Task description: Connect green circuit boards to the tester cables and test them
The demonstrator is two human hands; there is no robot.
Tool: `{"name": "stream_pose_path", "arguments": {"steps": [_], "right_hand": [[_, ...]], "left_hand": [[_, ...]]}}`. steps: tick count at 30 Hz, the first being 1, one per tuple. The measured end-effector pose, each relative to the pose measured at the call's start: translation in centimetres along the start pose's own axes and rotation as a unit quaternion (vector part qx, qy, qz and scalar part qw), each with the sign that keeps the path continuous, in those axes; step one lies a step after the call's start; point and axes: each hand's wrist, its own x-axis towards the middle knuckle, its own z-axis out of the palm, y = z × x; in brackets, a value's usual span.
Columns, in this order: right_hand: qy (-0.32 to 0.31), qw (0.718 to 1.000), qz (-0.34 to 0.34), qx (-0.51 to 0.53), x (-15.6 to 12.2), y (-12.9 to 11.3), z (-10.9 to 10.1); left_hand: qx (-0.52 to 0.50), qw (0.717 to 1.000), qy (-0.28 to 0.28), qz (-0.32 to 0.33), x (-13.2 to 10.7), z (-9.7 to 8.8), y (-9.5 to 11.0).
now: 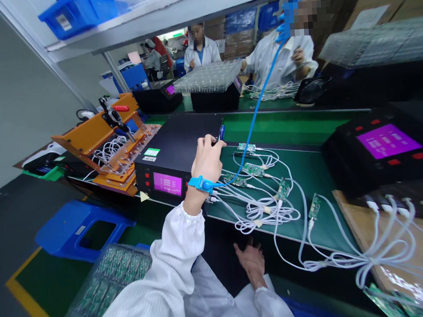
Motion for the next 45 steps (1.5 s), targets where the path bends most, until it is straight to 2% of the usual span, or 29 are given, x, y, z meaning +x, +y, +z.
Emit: {"name": "stream_pose_path", "arguments": {"steps": [17,23,27,31,33,35,36,37,38,40,41,42,43,45], "right_hand": [[0.002,1.000,0.000,0.014,0.2,0.2,0.4],[-0.002,1.000,0.014,0.020,0.1,0.4,-0.5],[0.015,1.000,0.007,0.021,-1.7,0.5,-1.0],[0.021,0.999,-0.027,0.038,-6.5,0.5,-2.0],[-0.023,0.985,-0.108,0.131,-9.8,0.3,-4.5],[-0.086,0.930,-0.220,0.284,-12.7,-0.2,-8.8],[-0.082,0.901,-0.253,0.341,-13.6,-0.6,-11.6],[-0.036,0.884,-0.282,0.371,-14.0,-1.1,-14.5],[0.042,0.872,-0.304,0.381,-13.9,-1.8,-17.5],[0.229,0.849,-0.322,0.350,-12.0,-3.6,-22.8],[0.289,0.843,-0.334,0.308,-10.6,-4.6,-25.0],[0.318,0.847,-0.342,0.255,-8.9,-5.6,-26.7],[0.322,0.859,-0.348,0.194,-7.2,-6.6,-28.1],[0.282,0.883,-0.370,0.061,-4.3,-8.5,-29.7]], "left_hand": [[-0.005,1.000,0.014,0.009,0.0,0.4,-0.4],[-0.009,1.000,0.003,0.004,0.1,0.1,-0.1],[-0.016,1.000,0.006,0.008,0.1,-0.1,0.0],[-0.027,0.999,0.010,0.015,0.2,0.0,-0.2],[-0.029,0.999,0.016,0.015,0.2,0.2,-0.3],[-0.030,0.999,0.020,0.016,0.2,0.3,-0.4],[-0.029,0.999,0.021,0.016,0.2,0.3,-0.5],[-0.029,0.999,0.022,0.016,0.2,0.4,-0.5],[-0.028,0.999,0.023,0.017,0.2,0.4,-0.6],[-0.025,0.999,0.026,0.018,0.2,0.4,-0.6],[-0.024,0.999,0.027,0.018,0.2,0.4,-0.6],[-0.024,0.999,0.028,0.019,0.2,0.4,-0.6],[-0.025,0.999,0.030,0.019,0.2,0.4,-0.6],[-0.028,0.999,0.034,0.019,0.2,0.4,-0.6]]}}
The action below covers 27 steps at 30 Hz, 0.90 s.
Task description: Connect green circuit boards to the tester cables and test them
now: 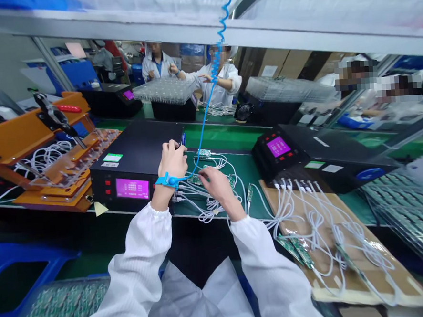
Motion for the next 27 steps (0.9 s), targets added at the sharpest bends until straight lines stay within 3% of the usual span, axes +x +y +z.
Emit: {"name": "stream_pose_path", "arguments": {"steps": [2,4,20,27], "right_hand": [[-0.087,0.993,-0.038,-0.077,2.2,0.4,0.8],[-0.126,0.984,-0.053,-0.114,3.2,0.5,1.4],[-0.152,0.982,-0.044,-0.105,4.2,1.9,1.5],[-0.140,0.988,-0.046,-0.051,4.4,2.3,1.9]], "left_hand": [[0.000,1.000,0.004,0.002,0.0,0.0,0.0],[0.004,1.000,0.006,0.002,0.0,0.1,-0.1],[0.015,1.000,-0.004,-0.002,0.2,0.1,-0.1],[0.014,1.000,0.002,0.006,0.2,0.4,-0.4]]}}
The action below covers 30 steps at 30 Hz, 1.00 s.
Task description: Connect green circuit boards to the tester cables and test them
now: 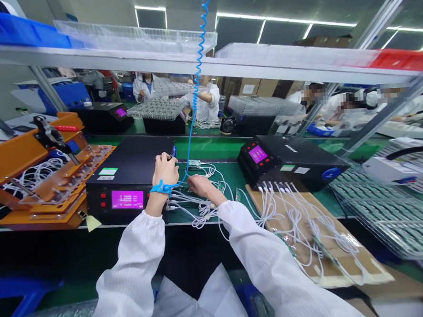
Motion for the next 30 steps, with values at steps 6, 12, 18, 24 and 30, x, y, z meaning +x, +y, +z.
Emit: {"name": "stream_pose_path", "arguments": {"steps": [6,12,18,24,30], "right_hand": [[0.080,0.993,-0.001,0.082,-0.8,2.4,-2.5],[0.200,0.963,0.012,0.181,-3.9,3.9,-3.6],[0.276,0.916,-0.023,0.291,-6.0,3.1,-2.5],[0.255,0.924,-0.057,0.280,-6.8,2.5,-3.2],[0.227,0.932,-0.103,0.262,-7.2,1.6,-4.7]], "left_hand": [[-0.031,0.998,0.048,0.011,0.4,0.7,-0.7],[-0.181,0.973,0.129,0.060,-1.6,0.6,1.7],[-0.533,0.829,-0.066,-0.155,-5.6,3.4,5.7],[-0.642,0.740,-0.098,-0.172,-5.5,4.5,6.3],[-0.694,0.699,-0.080,-0.154,-5.6,4.1,6.8]]}}
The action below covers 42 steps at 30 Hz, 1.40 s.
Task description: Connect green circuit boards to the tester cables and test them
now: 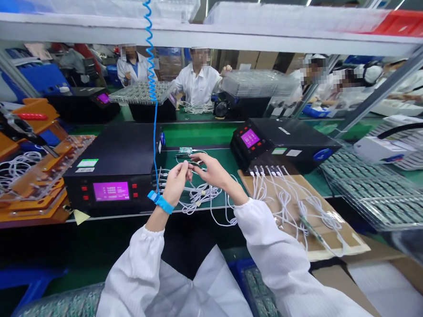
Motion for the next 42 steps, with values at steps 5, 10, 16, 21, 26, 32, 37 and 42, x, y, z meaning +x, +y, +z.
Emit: {"name": "stream_pose_path", "arguments": {"steps": [5,10,16,21,26,32,37,42], "right_hand": [[-0.063,0.998,0.018,-0.006,0.3,-1.9,0.1],[-0.048,0.998,0.027,-0.003,0.1,-2.3,1.0],[0.044,0.991,0.073,0.100,0.0,-1.8,1.9],[0.135,0.922,0.109,0.346,0.9,-1.5,0.6],[0.120,0.872,0.179,0.440,0.9,-1.9,-0.2],[0.197,0.821,0.214,0.491,0.9,-0.7,1.3],[0.237,0.761,0.269,0.541,1.4,1.1,2.8],[0.240,0.737,0.296,0.559,2.3,3.3,4.1]], "left_hand": [[-0.011,1.000,0.019,0.013,-0.5,0.8,-0.1],[-0.015,0.997,0.057,0.039,-0.5,1.6,-0.1],[0.012,0.993,0.093,0.067,-1.0,1.7,-0.2],[0.097,0.990,0.099,0.038,-1.0,1.2,-0.4],[0.218,0.971,0.056,0.074,-0.3,0.9,-0.6],[0.302,0.950,-0.005,0.084,-0.4,1.5,-1.0],[0.421,0.905,0.007,0.057,-0.4,1.5,-1.0],[0.429,0.902,0.027,0.042,0.5,1.4,-1.1]]}}
